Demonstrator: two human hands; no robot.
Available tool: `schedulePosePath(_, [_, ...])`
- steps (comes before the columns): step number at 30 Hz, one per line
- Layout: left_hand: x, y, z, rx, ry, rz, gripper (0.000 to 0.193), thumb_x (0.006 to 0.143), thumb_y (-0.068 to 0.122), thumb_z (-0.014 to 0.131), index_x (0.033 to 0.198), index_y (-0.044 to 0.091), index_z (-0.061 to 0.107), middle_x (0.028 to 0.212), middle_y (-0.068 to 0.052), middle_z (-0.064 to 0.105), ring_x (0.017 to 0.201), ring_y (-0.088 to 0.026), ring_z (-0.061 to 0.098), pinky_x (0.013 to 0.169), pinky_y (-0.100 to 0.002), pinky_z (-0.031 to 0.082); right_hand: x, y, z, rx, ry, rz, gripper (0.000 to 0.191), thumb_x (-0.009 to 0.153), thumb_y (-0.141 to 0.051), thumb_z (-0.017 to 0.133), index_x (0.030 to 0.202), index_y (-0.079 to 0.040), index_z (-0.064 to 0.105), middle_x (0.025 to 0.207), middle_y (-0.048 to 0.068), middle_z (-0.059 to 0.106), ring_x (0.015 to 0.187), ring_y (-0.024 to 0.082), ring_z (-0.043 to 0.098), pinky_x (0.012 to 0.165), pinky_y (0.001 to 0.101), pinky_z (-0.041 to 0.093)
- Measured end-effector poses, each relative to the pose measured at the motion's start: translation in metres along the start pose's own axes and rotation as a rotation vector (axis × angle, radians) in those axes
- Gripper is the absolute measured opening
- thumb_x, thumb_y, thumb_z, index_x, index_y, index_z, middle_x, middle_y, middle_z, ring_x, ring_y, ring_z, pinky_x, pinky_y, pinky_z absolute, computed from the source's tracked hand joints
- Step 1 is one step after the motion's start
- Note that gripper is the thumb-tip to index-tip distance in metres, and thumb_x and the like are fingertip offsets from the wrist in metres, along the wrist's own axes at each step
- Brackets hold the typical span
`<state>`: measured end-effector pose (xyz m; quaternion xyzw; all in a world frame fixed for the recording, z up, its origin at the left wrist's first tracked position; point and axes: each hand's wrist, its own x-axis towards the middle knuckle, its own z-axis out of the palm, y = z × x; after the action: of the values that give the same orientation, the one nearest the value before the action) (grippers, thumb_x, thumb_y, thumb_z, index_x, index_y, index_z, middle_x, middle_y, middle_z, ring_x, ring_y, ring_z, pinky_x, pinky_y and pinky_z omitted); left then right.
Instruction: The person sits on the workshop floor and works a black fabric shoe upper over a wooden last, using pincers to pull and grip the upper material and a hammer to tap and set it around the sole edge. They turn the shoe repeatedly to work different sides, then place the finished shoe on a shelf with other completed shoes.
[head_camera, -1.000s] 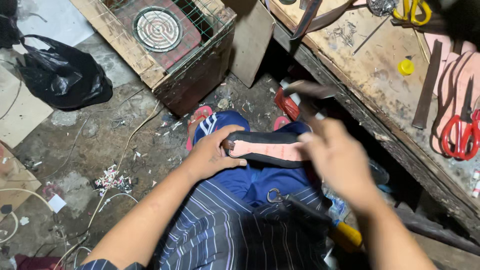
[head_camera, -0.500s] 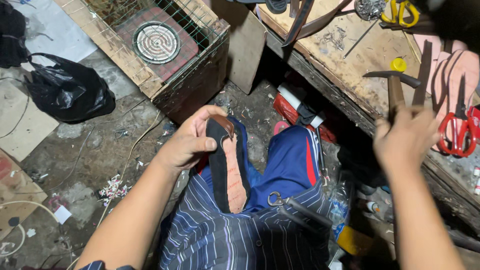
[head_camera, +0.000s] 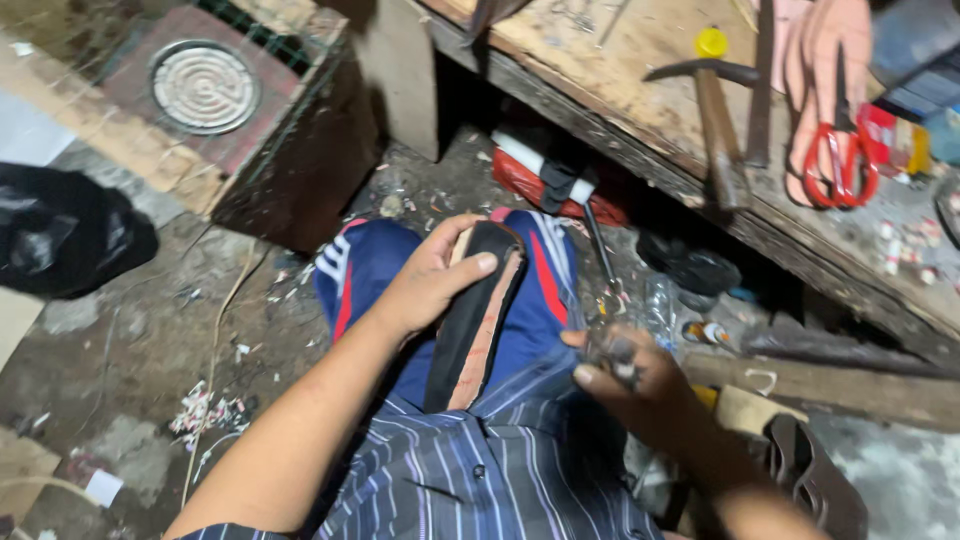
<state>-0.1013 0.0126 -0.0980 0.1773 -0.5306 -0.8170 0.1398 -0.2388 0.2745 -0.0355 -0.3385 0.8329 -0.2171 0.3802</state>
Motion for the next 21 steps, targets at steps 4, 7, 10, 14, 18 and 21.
schedulePosePath(4, [0.008,-0.008,0.027,0.447,-0.032,0.063,0.058,0.094,0.024,0.07,0.148,0.013,0.052,0.122,-0.014,0.062,0.114,-0.023,0.062,0.101,-0.035,0.049,0.01,-0.012,-0.027,0.089,0.177,-0.53,0.05,0.092,-0.016,0.064,0.138,0.002,0.056,0.136,0.021,0.06,0.129,0.033,0.058,0.11,0.0405,0.041])
schedulePosePath(7, [0.005,-0.007,0.039,0.806,-0.015,0.196,0.052,0.096,0.025,0.066,0.146,0.017,0.057,0.124,-0.022,0.058,0.117,-0.035,0.057,0.105,-0.042,0.045,0.025,-0.016,-0.028,-0.099,0.097,-0.341,0.062,0.087,-0.015,0.064,0.145,0.002,0.047,0.14,0.025,0.056,0.13,0.038,0.053,0.107,0.0416,0.039])
schedulePosePath(10, [0.003,-0.002,0.049,0.984,-0.027,0.276,0.049,0.096,0.026,0.062,0.145,0.021,0.059,0.135,-0.027,0.051,0.122,-0.044,0.051,0.107,-0.049,0.04,0.039,-0.014,-0.02,-0.356,0.104,-0.311,0.06,0.087,-0.017,0.067,0.141,-0.001,0.049,0.129,0.024,0.062,0.121,0.041,0.056,0.105,0.0458,0.04])
schedulePosePath(14, [0.002,0.003,0.058,1.057,-0.033,0.253,0.05,0.095,0.027,0.061,0.144,0.024,0.059,0.138,-0.028,0.049,0.125,-0.045,0.049,0.106,-0.052,0.04,0.049,-0.004,-0.018,-0.464,0.15,-0.421,0.055,0.088,-0.018,0.066,0.137,0.002,0.051,0.115,0.021,0.065,0.108,0.039,0.061,0.096,0.0468,0.045])
schedulePosePath(18, [0.002,0.006,0.06,1.086,-0.011,0.212,0.048,0.094,0.03,0.06,0.142,0.025,0.06,0.138,-0.027,0.051,0.124,-0.044,0.053,0.106,-0.052,0.041,0.051,-0.004,-0.009,-0.496,0.166,-0.421,0.032,0.088,-0.015,0.064,0.115,0.0,0.057,0.101,0.017,0.064,0.098,0.038,0.063,0.084,0.0469,0.049])
schedulePosePath(21, [0.006,0.007,0.061,1.091,0.002,0.117,0.049,0.093,0.033,0.059,0.141,0.024,0.059,0.136,-0.027,0.052,0.12,-0.044,0.055,0.103,-0.052,0.044,0.054,-0.012,0.006,-0.565,0.206,-0.335,0.015,0.092,-0.01,0.06,0.105,-0.003,0.057,0.098,0.016,0.062,0.096,0.036,0.064,0.082,0.0451,0.053])
